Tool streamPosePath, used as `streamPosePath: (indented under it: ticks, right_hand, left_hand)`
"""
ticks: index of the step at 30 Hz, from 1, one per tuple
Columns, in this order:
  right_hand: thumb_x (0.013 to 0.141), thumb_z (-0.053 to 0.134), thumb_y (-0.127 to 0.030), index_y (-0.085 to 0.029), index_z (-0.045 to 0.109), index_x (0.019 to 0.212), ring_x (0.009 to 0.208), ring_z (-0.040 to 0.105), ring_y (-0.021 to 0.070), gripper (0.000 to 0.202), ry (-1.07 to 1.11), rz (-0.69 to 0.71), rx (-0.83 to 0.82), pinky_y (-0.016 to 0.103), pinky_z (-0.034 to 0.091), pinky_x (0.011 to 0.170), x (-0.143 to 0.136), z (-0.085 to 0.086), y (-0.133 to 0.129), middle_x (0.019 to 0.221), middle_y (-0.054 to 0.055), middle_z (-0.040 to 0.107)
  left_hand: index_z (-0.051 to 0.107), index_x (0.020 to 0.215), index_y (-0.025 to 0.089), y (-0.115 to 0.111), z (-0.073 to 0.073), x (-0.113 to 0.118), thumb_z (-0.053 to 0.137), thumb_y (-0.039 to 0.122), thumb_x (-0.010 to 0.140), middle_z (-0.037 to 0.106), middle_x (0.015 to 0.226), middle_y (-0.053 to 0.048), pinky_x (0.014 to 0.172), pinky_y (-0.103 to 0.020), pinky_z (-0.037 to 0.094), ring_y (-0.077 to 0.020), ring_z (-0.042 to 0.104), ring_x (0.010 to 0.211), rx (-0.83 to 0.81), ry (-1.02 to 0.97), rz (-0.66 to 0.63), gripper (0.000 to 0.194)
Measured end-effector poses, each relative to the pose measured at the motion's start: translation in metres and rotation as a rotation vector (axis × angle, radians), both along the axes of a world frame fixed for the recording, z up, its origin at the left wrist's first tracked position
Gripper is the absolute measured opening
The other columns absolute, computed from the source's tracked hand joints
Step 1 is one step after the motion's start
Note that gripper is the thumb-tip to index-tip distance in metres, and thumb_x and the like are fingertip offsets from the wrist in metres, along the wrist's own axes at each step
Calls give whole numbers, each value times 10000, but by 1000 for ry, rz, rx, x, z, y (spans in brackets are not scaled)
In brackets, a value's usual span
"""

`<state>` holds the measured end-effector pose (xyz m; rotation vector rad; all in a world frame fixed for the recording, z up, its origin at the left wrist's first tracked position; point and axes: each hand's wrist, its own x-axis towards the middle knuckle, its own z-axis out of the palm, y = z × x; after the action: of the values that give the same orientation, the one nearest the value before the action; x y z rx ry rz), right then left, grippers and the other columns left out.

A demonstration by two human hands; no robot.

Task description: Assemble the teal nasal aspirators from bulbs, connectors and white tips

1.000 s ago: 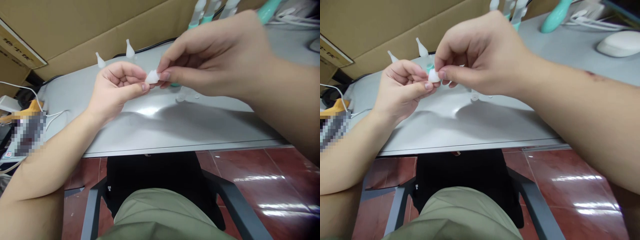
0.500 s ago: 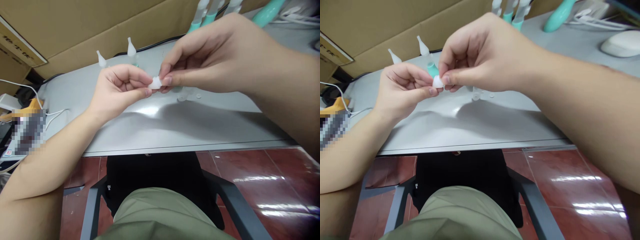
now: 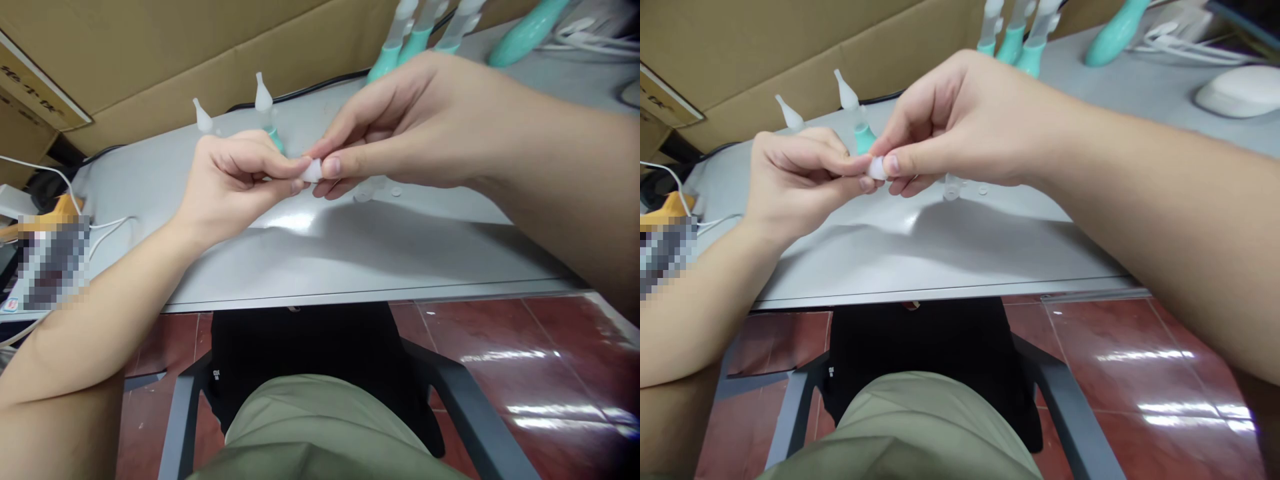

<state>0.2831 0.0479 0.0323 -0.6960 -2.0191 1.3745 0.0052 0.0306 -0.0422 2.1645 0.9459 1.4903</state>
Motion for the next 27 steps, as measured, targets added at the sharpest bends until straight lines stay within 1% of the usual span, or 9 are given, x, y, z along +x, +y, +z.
streamPosePath:
  ticks: [3, 5, 9, 12, 14, 17, 22, 24, 27]
  right_hand:
    - [1067, 1004, -141, -302, 982, 942, 907, 932, 205, 205, -49, -40, -15, 310, 850, 960, -1, 1, -1, 863, -3, 886]
    - [1067, 1028, -135, -278, 980, 953, 927, 936, 214, 190, -82, -56, -7, 350, 858, 995, -1, 3, -1, 873, -9, 886]
    - [1075, 1065, -171, -229, 991, 1055, 1060, 959, 256, 97, -111, -48, 0, 464, 846, 1145, 1, 4, 0, 976, 3, 913]
    - [1064, 1093, -229, -233, 986, 1063, 1087, 962, 255, 107, -121, -32, -8, 460, 842, 1166, 2, 3, 2, 963, -7, 904]
    - [1033, 1126, -268, -249, 973, 1008, 1018, 957, 236, 156, -111, -18, -15, 420, 858, 1106, 1, 3, 3, 924, -15, 892]
    - [1014, 1145, -315, -260, 945, 958, 907, 933, 191, 215, -116, -6, -20, 339, 859, 989, 0, 5, 2, 909, -22, 893]
    - [1054, 1097, -263, -270, 944, 999, 937, 947, 199, 162, -128, -4, 19, 340, 851, 992, 0, 5, 2, 927, -24, 904]
    - [1064, 1076, -257, -282, 958, 1030, 905, 943, 187, 125, -113, -26, 47, 290, 841, 909, -1, 5, 1, 907, -32, 903]
    - [1057, 1040, -191, -279, 977, 1044, 845, 924, 172, 109, -102, -53, 89, 248, 809, 804, -1, 8, -3, 895, -34, 903]
  left_hand:
    - [965, 961, 283, -8, 7, 5, 1100, 471, 1021, 824, 877, -30, 737, -423, 739, -225, 845, 820, 0, 4, 2, 240]
    - [963, 971, 288, -20, 19, 14, 1115, 459, 1007, 820, 860, -29, 769, -436, 755, -249, 869, 869, -33, 18, 8, 231]
    - [986, 1198, 323, -42, 51, 41, 1160, 456, 966, 861, 948, -42, 833, -471, 797, -328, 932, 1073, -144, 77, -31, 319]
    - [985, 1249, 337, -48, 63, 53, 1159, 474, 972, 871, 973, -44, 835, -476, 801, -337, 938, 1101, -154, 62, -59, 354]
    - [986, 1247, 339, -46, 59, 52, 1158, 479, 975, 868, 969, -43, 831, -478, 799, -338, 938, 1100, -159, 59, -63, 351]
    - [990, 1196, 337, -37, 40, 39, 1156, 485, 978, 846, 932, -39, 813, -477, 786, -327, 930, 1056, -155, 62, -57, 312]
    - [1009, 1049, 333, -16, 9, 6, 1116, 562, 1008, 807, 879, -26, 717, -447, 726, -235, 839, 818, -4, -23, -74, 256]
    - [1022, 1049, 333, -13, 7, 0, 1096, 584, 1020, 823, 899, -32, 687, -439, 713, -223, 822, 791, 49, -31, -67, 264]
    - [1027, 1100, 336, -17, 14, 2, 1048, 572, 1073, 846, 946, -41, 701, -431, 729, -218, 830, 808, 84, -27, -60, 238]
